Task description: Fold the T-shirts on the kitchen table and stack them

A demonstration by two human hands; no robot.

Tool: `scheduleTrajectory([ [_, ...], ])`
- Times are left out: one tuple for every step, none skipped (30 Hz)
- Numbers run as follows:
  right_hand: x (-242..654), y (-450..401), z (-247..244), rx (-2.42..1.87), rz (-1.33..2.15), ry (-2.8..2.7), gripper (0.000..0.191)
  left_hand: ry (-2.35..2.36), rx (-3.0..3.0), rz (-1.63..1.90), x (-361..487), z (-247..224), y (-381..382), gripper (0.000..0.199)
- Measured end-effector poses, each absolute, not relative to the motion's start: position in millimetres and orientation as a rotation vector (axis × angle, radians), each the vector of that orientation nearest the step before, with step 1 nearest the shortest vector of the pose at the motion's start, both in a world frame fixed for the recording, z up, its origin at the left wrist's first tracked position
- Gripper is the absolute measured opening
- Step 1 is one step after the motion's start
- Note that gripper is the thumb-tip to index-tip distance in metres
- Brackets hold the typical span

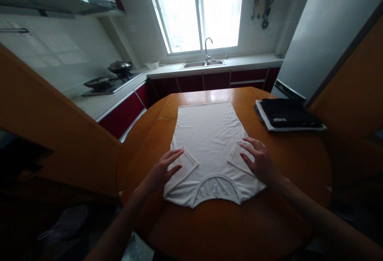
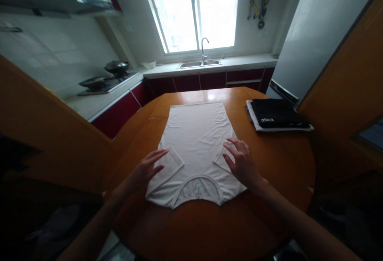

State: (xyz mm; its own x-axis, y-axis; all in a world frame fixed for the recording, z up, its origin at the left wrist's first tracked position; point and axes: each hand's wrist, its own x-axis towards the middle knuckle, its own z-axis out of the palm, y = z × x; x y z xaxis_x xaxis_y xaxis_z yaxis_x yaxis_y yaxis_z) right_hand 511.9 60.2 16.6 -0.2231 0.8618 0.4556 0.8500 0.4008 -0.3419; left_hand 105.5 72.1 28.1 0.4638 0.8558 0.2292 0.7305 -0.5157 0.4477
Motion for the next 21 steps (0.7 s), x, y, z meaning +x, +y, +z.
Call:
scheduleTrajectory([
  [521, 54, 16, -1.383, 0.06, -2.109, 0.035, 1.285, 2.429, 0.604, 99, 32, 63, 0.046],
  [530, 47, 13, -1.325, 0.088, -2.141, 0.033, 1.218, 2.435, 0.581, 93, 34, 54, 0.04],
  [538, 41, 8, -1.278, 0.114, -2.175, 0.03, 1.158, 2.443, 0.561, 88, 34, 44, 0.035],
  [546, 34, 3, -1.236, 0.133, -2.209, 0.027, 1.107, 2.45, 0.548, 84, 32, 35, 0.032],
  [553, 28, -3, -1.198, 0.147, -2.242, 0.025, 1.064, 2.46, 0.549, 81, 28, 26, 0.029],
  [559, 22, -9, -1.164, 0.156, -2.271, 0.024, 1.031, 2.469, 0.555, 78, 24, 19, 0.027],
  [565, 17, -15, -1.132, 0.163, -2.296, 0.023, 1.01, 2.478, 0.568, 76, 20, 12, 0.026],
  [569, 13, -20, -1.106, 0.168, -2.318, 0.022, 0.996, 2.487, 0.584, 74, 16, 7, 0.026],
  [573, 9, -24, -1.086, 0.173, -2.337, 0.023, 0.981, 2.498, 0.604, 72, 12, 3, 0.026],
  [577, 6, -27, -1.07, 0.179, -2.354, 0.024, 0.965, 2.509, 0.621, 71, 9, -1, 0.026],
  [579, 4, -30, -1.059, 0.189, -2.372, 0.026, 0.954, 2.518, 0.633, 70, 7, -3, 0.026],
  [581, 2, -32, -1.05, 0.198, -2.389, 0.028, 0.949, 2.523, 0.644, 70, 5, -6, 0.025],
  [583, 0, -34, -1.043, 0.203, -2.401, 0.028, 0.944, 2.525, 0.656, 69, 5, -7, 0.024],
  [583, -1, -36, -1.038, 0.205, -2.408, 0.028, 0.946, 2.526, 0.663, 70, 5, -8, 0.023],
  [584, -1, -37, -1.031, 0.203, -2.409, 0.027, 0.954, 2.527, 0.671, 70, 5, -9, 0.023],
  [584, -2, -37, -1.026, 0.196, -2.406, 0.025, 0.965, 2.534, 0.679, 71, 6, -10, 0.023],
  [583, -2, -37, -1.021, 0.187, -2.398, 0.022, 0.974, 2.548, 0.686, 71, 6, -10, 0.023],
  [583, -2, -37, -1.016, 0.177, -2.387, 0.02, 0.982, 2.569, 0.685, 71, 6, -11, 0.024],
  [582, -2, -36, -1.011, 0.168, -2.378, 0.017, 0.987, 2.594, 0.679, 71, 6, -11, 0.023],
  [582, -2, -35, -1.006, 0.159, -2.373, 0.016, 0.992, 2.619, 0.668, 71, 6, -11, 0.022],
  [581, -2, -34, -1.002, 0.151, -2.375, 0.015, 0.992, 2.642, 0.659, 70, 5, -11, 0.021],
])
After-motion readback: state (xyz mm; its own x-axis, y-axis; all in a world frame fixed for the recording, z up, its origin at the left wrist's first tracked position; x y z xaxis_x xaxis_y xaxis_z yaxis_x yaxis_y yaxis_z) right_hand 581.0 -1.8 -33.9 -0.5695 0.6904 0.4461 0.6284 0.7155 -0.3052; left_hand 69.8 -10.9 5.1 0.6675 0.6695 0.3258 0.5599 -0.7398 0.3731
